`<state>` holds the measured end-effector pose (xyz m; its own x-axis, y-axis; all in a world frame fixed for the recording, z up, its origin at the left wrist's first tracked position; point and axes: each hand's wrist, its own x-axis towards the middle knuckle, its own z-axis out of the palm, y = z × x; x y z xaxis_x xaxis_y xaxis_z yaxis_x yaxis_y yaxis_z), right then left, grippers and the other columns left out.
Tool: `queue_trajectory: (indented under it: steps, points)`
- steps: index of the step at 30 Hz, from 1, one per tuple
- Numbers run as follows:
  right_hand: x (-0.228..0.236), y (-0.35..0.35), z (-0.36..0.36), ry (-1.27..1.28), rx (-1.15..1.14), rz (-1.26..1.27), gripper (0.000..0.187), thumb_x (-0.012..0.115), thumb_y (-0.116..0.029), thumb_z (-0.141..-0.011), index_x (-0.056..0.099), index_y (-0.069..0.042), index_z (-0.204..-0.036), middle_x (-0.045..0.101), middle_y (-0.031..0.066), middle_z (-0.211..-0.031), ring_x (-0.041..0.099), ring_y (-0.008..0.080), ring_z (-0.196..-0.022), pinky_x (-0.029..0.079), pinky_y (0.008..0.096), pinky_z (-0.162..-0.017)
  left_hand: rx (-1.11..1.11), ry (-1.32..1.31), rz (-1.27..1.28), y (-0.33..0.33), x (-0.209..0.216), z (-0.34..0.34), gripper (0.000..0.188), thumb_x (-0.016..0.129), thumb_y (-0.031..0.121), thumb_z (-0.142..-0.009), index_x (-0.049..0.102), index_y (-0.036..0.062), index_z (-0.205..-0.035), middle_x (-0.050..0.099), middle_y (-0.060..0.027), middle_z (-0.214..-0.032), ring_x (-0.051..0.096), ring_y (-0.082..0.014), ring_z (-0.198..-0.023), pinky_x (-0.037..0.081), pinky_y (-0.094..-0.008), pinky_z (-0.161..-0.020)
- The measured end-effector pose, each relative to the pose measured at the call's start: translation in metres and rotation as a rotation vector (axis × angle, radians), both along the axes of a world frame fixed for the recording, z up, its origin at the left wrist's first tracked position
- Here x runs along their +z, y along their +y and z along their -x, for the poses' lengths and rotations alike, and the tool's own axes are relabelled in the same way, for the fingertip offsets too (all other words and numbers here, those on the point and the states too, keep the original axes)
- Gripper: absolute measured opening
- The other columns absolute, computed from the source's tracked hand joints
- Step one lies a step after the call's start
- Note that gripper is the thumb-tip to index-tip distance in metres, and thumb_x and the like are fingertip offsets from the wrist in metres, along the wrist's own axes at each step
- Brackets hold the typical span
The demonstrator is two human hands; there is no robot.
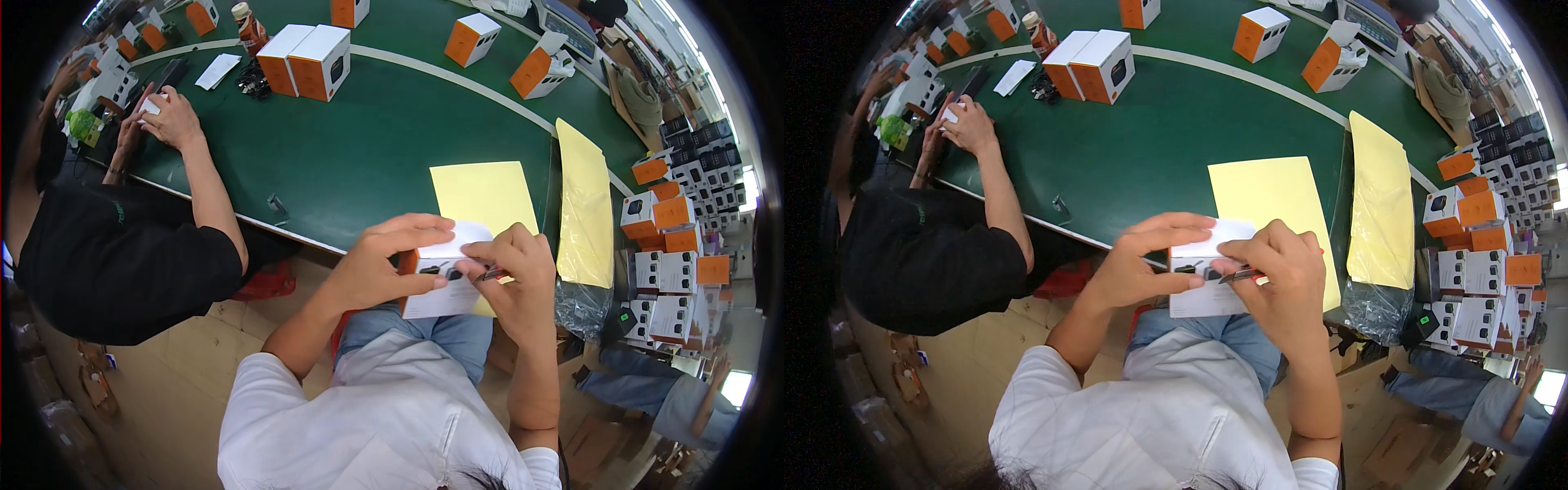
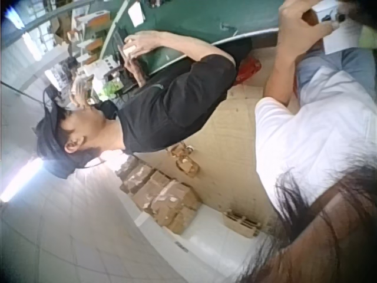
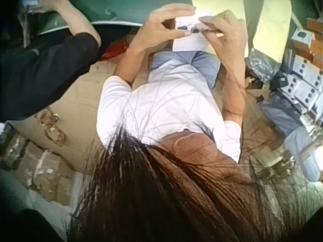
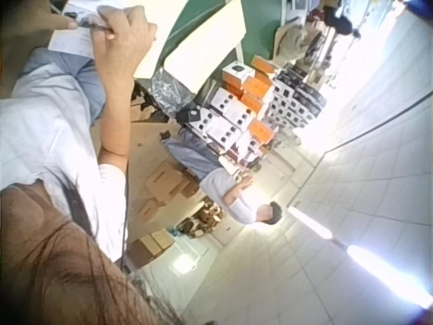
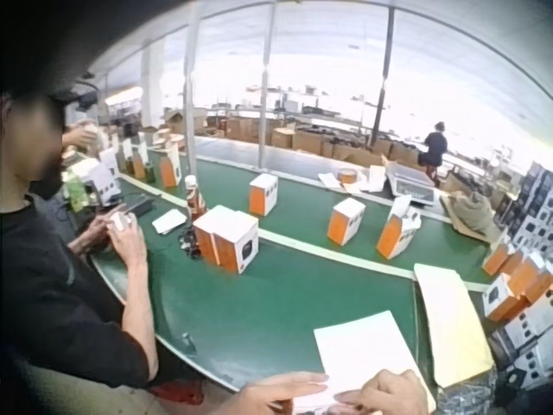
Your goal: The recorder is peeling round labels from a sheet and applying them to small white electronic product boxes, then stacking them on an assembly line.
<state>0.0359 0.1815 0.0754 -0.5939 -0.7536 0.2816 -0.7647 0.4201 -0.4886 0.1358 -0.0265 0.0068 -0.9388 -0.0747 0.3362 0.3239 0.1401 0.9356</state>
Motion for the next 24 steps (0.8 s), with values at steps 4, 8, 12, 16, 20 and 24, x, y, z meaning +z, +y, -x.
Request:
queue_trajectory:
  steps: [4,8,12,16,20,24]
  points:
    - [-0.01,0.021,0.023,-0.231,-0.392,0.057,0.014,0.072,-0.005,-0.083,0.069,-0.004,-0.097,0.058,0.0115,-0.088,0.059,0.0278,-0.079,0.047,0.037,-0.074,0.311,0.033,0.215,-0.03,-0.002,0.001,0.052,0.086,0.007,-0.074,0.071,0.0009,-0.123,0.066,-0.0176,-0.135,0.064,-0.0297,-0.122,0.05,-0.0377,-0.103]
    - [-0.039,0.044,0.031,-0.369,-0.476,-0.062,0.031,0.067,-0.008,-0.09,0.057,0.0,-0.118,0.056,0.0145,-0.096,0.061,0.027,-0.089,0.05,0.0359,-0.081,0.594,0.167,0.452,-0.064,-0.019,0.016,0.056,0.087,0.006,-0.072,0.069,0.0029,-0.126,0.062,-0.0172,-0.14,0.062,-0.0322,-0.125,0.05,-0.04,-0.104]
    - [-0.061,0.066,0.031,-0.425,-0.394,-0.065,0.028,0.059,-0.001,-0.092,0.057,0.001,-0.119,0.054,0.0145,-0.099,0.057,0.0266,-0.087,0.048,0.034,-0.079,0.7,0.129,0.697,-0.069,-0.028,0.026,0.056,0.089,0.015,-0.073,0.069,0.0053,-0.125,0.056,-0.0154,-0.146,0.054,-0.0338,-0.132,0.043,-0.046,-0.109]
    - [-0.069,0.092,0.027,-0.504,-0.472,0.035,0.029,0.056,0.006,-0.091,0.057,0.002,-0.12,0.053,0.007,-0.095,0.052,0.0157,-0.083,0.044,0.0271,-0.074,0.798,0.4,0.748,-0.025,-0.028,0.022,0.05,0.086,0.03,-0.074,0.072,0.0137,-0.119,0.062,-0.0096,-0.136,0.059,-0.0328,-0.123,0.037,-0.0576,-0.11]
    - [-0.077,0.116,0.01,-0.617,-0.561,0.39,0.038,0.052,0.007,-0.094,0.053,-0.002,-0.131,0.051,0.0001,-0.098,0.048,0.0093,-0.083,0.042,0.0229,-0.074,0.283,0.272,0.698,0.038,-0.034,0.031,0.039,0.08,0.023,-0.081,0.071,0.0117,-0.117,0.068,-0.0092,-0.127,0.062,-0.0316,-0.121,0.04,-0.0525,-0.112]
    - [-0.073,0.143,0.0,-0.834,-0.746,0.464,0.049,0.047,0.006,-0.097,0.046,0.001,-0.145,0.051,0.0058,-0.112,0.051,0.0083,-0.088,0.046,0.023,-0.074,0.281,0.2,0.503,0.045,-0.038,0.052,0.027,0.068,0.009,-0.091,0.07,0.006,-0.118,0.07,-0.0123,-0.126,0.063,-0.0312,-0.124,0.04,-0.05,-0.115]
